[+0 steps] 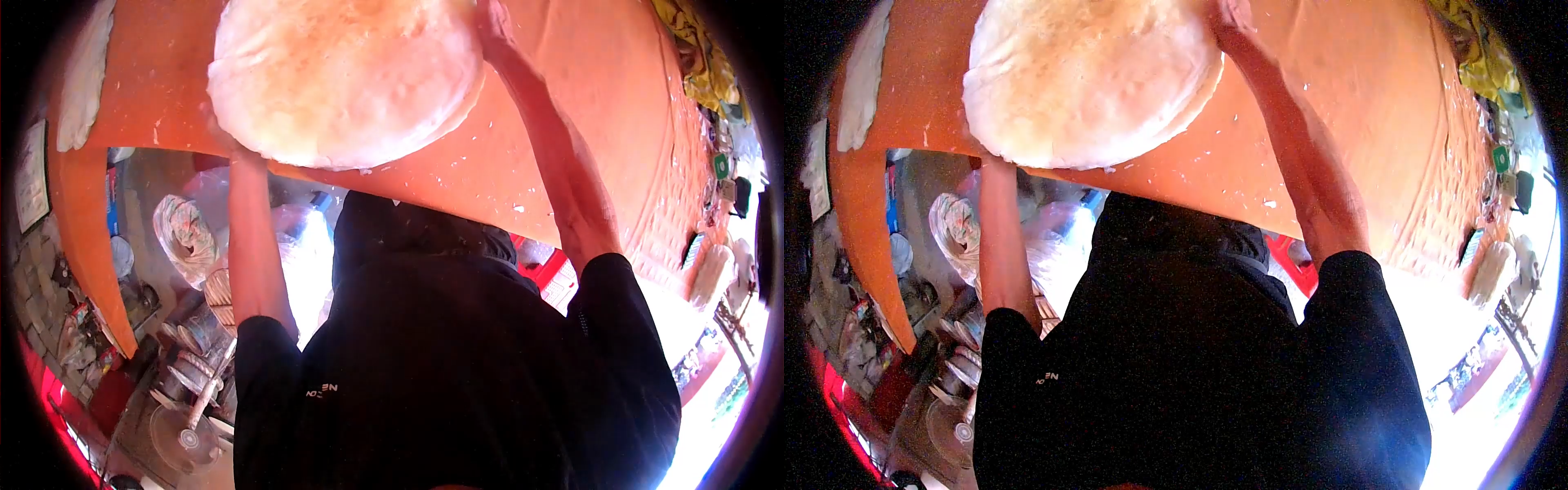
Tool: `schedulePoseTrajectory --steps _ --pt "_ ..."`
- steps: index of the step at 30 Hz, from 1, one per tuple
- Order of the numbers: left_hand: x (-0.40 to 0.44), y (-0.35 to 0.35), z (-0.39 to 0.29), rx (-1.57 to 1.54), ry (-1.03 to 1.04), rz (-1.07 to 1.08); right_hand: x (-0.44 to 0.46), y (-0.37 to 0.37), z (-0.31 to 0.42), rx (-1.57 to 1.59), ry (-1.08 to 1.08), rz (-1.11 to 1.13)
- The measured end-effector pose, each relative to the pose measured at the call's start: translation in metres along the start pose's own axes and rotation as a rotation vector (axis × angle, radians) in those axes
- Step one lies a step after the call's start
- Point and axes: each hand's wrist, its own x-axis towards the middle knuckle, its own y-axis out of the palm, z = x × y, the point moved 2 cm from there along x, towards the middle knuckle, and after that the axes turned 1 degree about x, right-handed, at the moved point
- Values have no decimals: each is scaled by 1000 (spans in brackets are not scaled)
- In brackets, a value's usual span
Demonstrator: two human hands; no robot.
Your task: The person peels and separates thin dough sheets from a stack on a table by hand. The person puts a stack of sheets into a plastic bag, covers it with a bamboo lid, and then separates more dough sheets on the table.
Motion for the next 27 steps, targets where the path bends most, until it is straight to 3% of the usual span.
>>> schedulePoseTrajectory --steps 2,4,7,10,13,16,20,22,25,27 --pt "4 -12 2 135 78 -132 3 -4 7 149 39 55" --pt "1 8 8 528 148 -492 3 -11 22 359 115 132" --pt "-13 29 6 485 137 -590 6 -21 42 585 217 242" --pt "-42 12 0 612 206 -659 17 -17 14 441 366 324" --pt "-104 -12 10 718 345 -909 22 -16 11 459 372 394" --pt "-184 -22 44 685 282 -1095 19 -14 20 401 366 361" --pt "-326 -64 73 606 294 -1430 17 -15 21 222 159 373" --pt "-398 -83 83 368 310 -1760 18 -16 16 201 72 354" --pt "-492 -117 89 -38 469 -1882 30 -20 -1 130 71 353" --pt "-527 -125 89 -92 590 -1904 40 -23 -16 4 329 245"
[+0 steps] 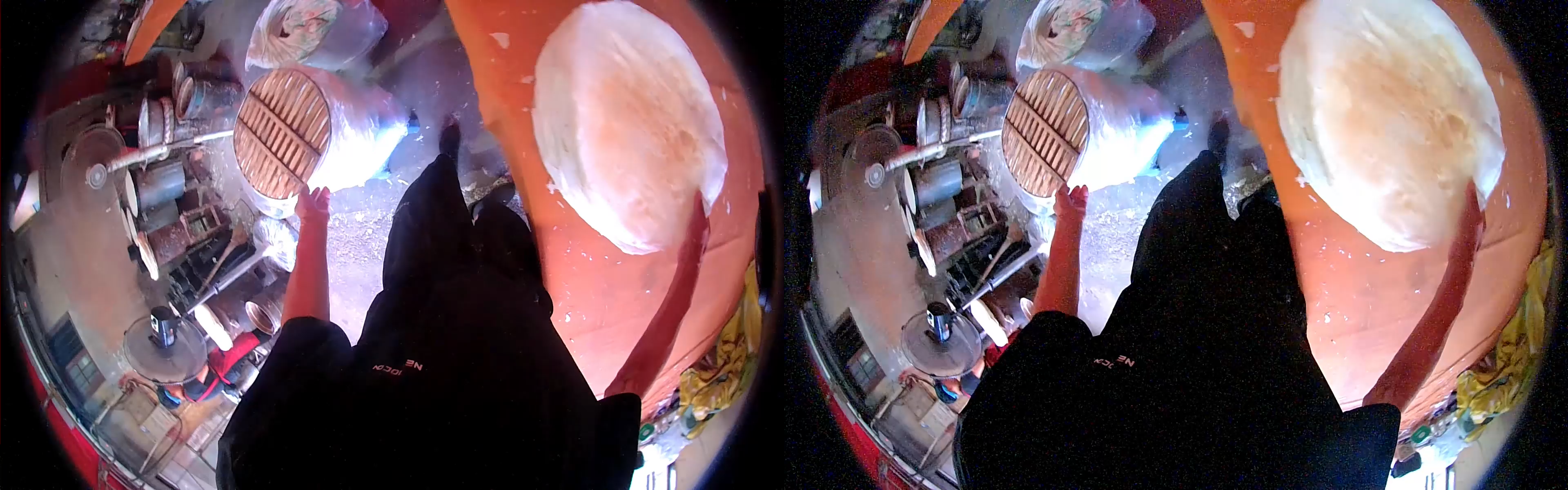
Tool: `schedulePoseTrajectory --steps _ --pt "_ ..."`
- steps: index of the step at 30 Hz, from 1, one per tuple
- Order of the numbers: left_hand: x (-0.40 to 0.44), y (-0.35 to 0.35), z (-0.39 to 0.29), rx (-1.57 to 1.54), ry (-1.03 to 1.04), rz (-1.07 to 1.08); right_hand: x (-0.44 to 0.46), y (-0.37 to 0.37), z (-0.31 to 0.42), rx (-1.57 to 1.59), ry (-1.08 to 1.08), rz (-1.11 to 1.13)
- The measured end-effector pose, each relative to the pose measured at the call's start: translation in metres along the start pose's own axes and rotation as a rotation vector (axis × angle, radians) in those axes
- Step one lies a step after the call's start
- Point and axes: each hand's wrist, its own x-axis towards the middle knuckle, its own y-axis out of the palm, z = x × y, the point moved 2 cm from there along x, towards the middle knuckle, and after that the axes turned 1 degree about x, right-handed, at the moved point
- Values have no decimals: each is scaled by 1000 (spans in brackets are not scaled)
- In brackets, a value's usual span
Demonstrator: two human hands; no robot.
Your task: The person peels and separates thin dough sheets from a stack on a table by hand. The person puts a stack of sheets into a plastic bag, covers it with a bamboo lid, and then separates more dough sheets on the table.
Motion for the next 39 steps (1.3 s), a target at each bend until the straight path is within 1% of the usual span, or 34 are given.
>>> schedulePoseTrajectory --steps 1,3,5,6,7,9,10,11,13,14,15,17,18,19,21,22,25,26,27,29,30,31,33,34,35,36,37,38,39 --pt "9 -9 -4 -26 30 0 3 -2 -2 -8 37 -16" --pt "33 -24 -5 -35 18 -28 1 -5 -6 17 15 32" --pt "78 -44 8 -245 -60 -63 2 -9 -9 33 19 76" --pt "107 -60 18 -227 -100 -29 5 -11 -12 36 33 99" --pt "99 -58 17 -246 -105 -42 10 -12 -13 42 51 118" --pt "67 -48 7 -125 -125 -82 14 -16 -16 49 101 157" --pt "71 -49 6 1 -90 -259 14 -17 -16 50 124 168" --pt "76 -47 4 -16 -98 -260 16 -20 -15 54 143 183" --pt "66 -45 -13 195 74 -330 18 -25 -15 59 182 208" --pt "75 -49 -14 98 89 -237 20 -26 -15 63 200 225" --pt "82 -54 -13 88 84 -251 26 -31 -18 66 220 244" --pt "93 -60 -11 -69 -39 -163 25 -29 -16 52 242 256" --pt "92 -60 -11 -51 -53 -215 23 -26 -14 33 235 246" --pt "93 -65 -7 -56 -55 -220 21 -24 -12 14 227 237" --pt "91 -62 -1 -193 -137 5 18 -23 -9 -13 218 222" --pt "91 -62 3 -159 -154 -68 17 -23 -8 -23 212 220" --pt "91 -61 -1 -211 -204 -21 14 -25 -8 -68 192 197" --pt "91 -64 -5 -129 -256 -96 14 -24 -7 -85 183 192" --pt "91 -67 -10 -131 -253 -100 12 -24 -8 -98 176 191" --pt "89 -72 -17 -121 -323 -93 13 -27 -7 -138 147 177" --pt "70 -61 -29 -240 -293 -45 13 -29 -6 -140 140 170" --pt "78 -65 -33 -381 -277 140 11 -27 -8 -146 131 174" --pt "57 -44 -56 -469 -95 183 11 -19 -13 -86 201 204" --pt "50 -38 -68 -544 -83 324 11 -11 -18 -22 266 232" --pt "58 -40 -74 -629 -124 400 10 -7 -20 38 329 253" --pt "84 -50 -75 -615 -156 618 10 -12 -18 100 383 261" --pt "58 -24 -100 -651 -213 823 11 -25 -14 171 423 257" --pt "70 -23 -107 -251 228 621 29 -40 -36 253 375 318" --pt "37 11 -131 -579 -44 696 51 -58 -58 332 323 384"
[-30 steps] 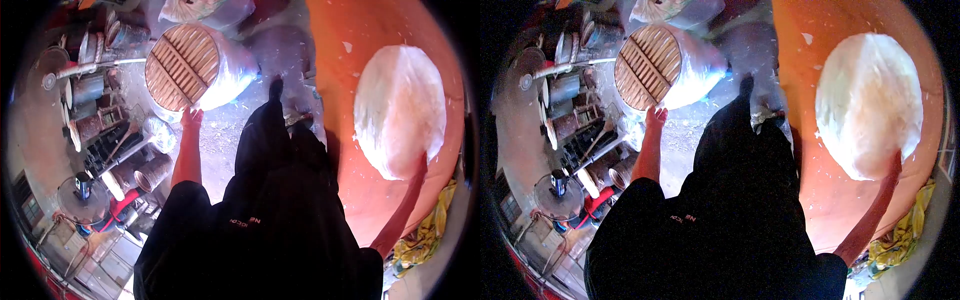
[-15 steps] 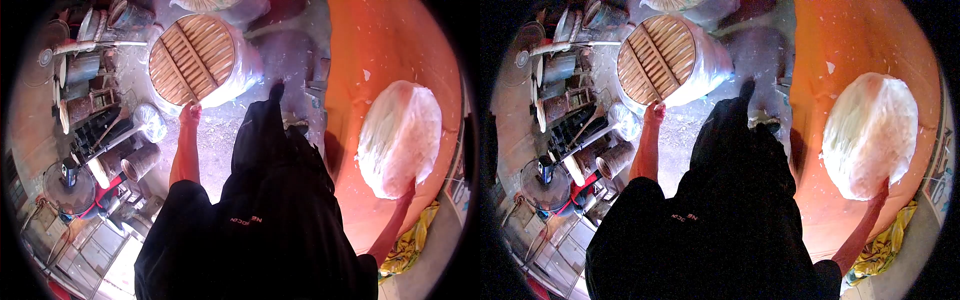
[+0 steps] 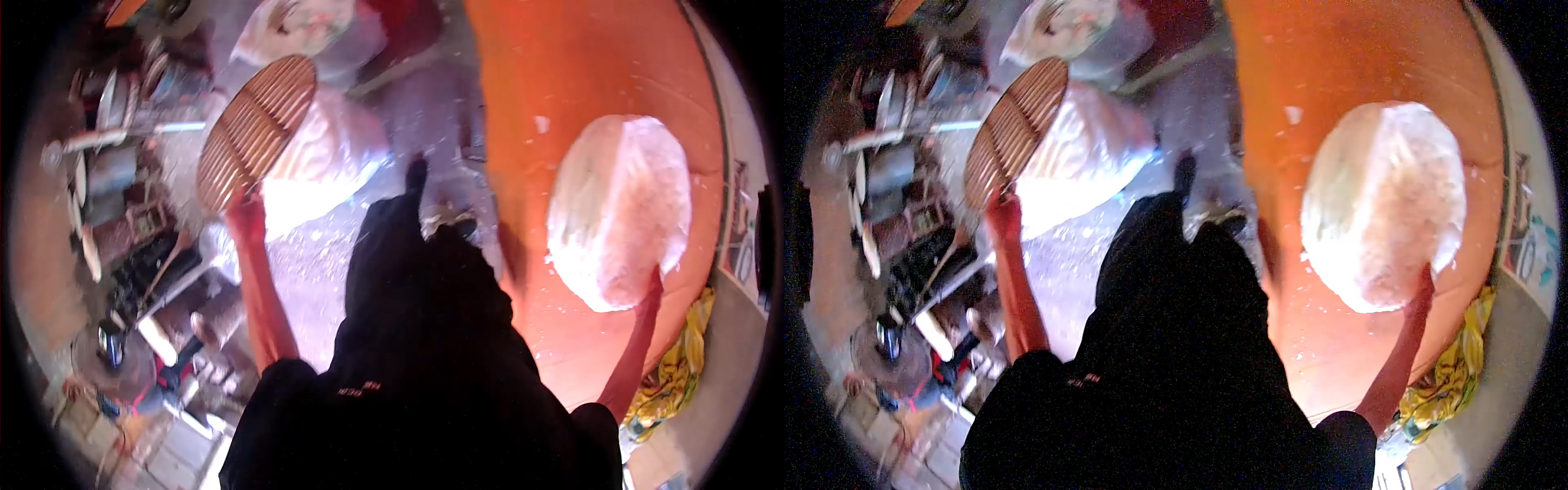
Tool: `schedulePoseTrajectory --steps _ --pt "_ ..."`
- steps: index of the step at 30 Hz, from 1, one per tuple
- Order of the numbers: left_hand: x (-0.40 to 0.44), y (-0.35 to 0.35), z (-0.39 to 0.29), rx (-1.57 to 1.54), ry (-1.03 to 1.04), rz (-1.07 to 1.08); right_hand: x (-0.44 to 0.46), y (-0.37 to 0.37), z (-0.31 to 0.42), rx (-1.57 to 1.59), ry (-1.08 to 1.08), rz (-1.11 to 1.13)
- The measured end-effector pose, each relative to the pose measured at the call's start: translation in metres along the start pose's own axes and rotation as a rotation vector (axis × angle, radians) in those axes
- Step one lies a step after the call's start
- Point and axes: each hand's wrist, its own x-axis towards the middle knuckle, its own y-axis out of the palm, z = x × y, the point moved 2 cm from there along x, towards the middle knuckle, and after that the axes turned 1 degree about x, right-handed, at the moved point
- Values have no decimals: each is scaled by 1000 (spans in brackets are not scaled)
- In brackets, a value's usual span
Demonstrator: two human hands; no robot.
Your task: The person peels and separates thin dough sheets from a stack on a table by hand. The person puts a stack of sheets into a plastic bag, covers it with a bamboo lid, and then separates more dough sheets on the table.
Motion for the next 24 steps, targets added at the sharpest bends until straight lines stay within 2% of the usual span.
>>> schedulePoseTrajectory --steps 2,3,5,6,7,8,9,10,12,15,18,20,21,22,24 --pt "4 52 3 142 63 17 -27 42 14 -162 -138 -169" --pt "7 79 13 215 78 70 -47 82 18 -101 -51 -192" --pt "13 127 48 314 83 129 -58 108 21 -141 -95 -241" --pt "19 145 68 343 69 132 -63 109 23 -197 -115 -279" --pt "28 165 91 223 -66 242 -59 97 22 -105 103 -192" --pt "32 201 115 262 -57 323 -58 96 20 -102 96 -201" --pt "36 238 141 271 -122 344 -57 102 21 -129 0 -197" --pt "46 265 168 259 -98 343 -58 101 21 -160 -90 -199" --pt "79 301 218 299 -207 393 -45 71 11 -146 -99 -190" --pt "117 336 290 377 -265 485 -45 80 13 -107 -51 -243" --pt "121 344 335 399 -388 519 -49 95 20 -156 -127 -248" --pt "109 332 339 328 -386 329 -45 87 14 -186 -176 -228" --pt "100 322 337 533 -351 235 -49 92 16 -172 -170 -247" --pt "73 324 338 542 -368 244 -59 107 24 -216 -160 -285" --pt "5 337 343 849 -340 338 -57 100 27 -266 -140 -336"
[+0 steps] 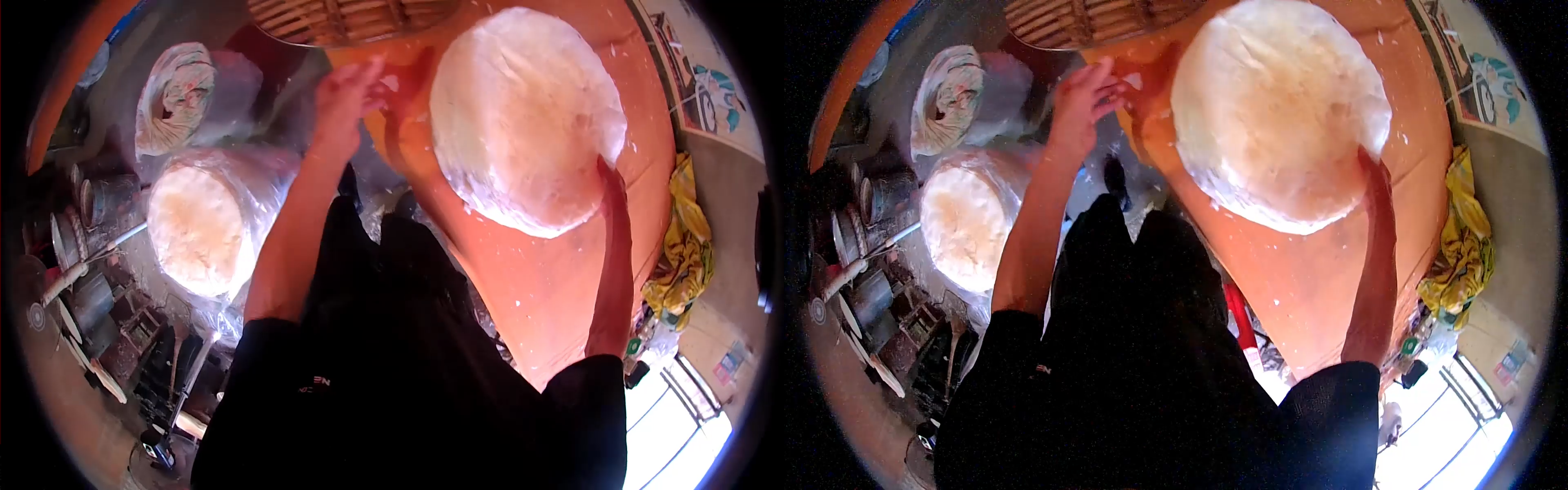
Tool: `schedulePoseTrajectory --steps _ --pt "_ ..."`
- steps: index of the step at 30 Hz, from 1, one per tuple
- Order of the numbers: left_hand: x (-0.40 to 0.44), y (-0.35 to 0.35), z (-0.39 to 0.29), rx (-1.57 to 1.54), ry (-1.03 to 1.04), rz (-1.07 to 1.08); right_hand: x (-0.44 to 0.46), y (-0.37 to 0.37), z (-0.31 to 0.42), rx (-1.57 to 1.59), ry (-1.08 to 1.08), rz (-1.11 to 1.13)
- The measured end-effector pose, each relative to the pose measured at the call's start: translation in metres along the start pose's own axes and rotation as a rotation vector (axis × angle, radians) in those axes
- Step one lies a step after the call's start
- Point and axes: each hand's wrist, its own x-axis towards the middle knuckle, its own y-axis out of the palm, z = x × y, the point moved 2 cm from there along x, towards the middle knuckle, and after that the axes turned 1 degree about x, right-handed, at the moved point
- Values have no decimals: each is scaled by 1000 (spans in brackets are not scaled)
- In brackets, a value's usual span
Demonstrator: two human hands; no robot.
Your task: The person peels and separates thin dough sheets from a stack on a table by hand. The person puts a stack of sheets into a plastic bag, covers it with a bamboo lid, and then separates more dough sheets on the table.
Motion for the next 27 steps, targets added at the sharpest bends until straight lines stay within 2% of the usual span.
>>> schedulePoseTrajectory --steps 1,3,4,5,8,11,14,15,17,21,23,27 --pt "-21 21 9 -2 -17 2 9 -5 -4 8 -23 32" --pt "-42 63 15 262 180 109 24 -14 -6 27 -57 74" --pt "-39 70 21 266 182 118 25 -14 -4 31 -64 78" --pt "-30 75 33 339 91 166 28 -14 -3 35 -66 85" --pt "-22 81 41 317 12 259 33 -8 6 41 -57 112" --pt "-37 90 24 294 -19 259 39 -7 12 35 -83 150" --pt "-24 87 30 357 -69 243 44 -15 12 -119 -265 212" --pt "-23 87 33 291 -92 271 41 -12 19 -111 -262 212" --pt "-28 86 33 269 -143 268 27 5 33 85 8 304" --pt "-21 82 41 305 -130 273 25 6 32 196 15 386" --pt "-23 84 41 313 -86 248 29 1 30 122 -5 308" --pt "-23 81 43 310 -48 263 10 7 28 184 -29 326"
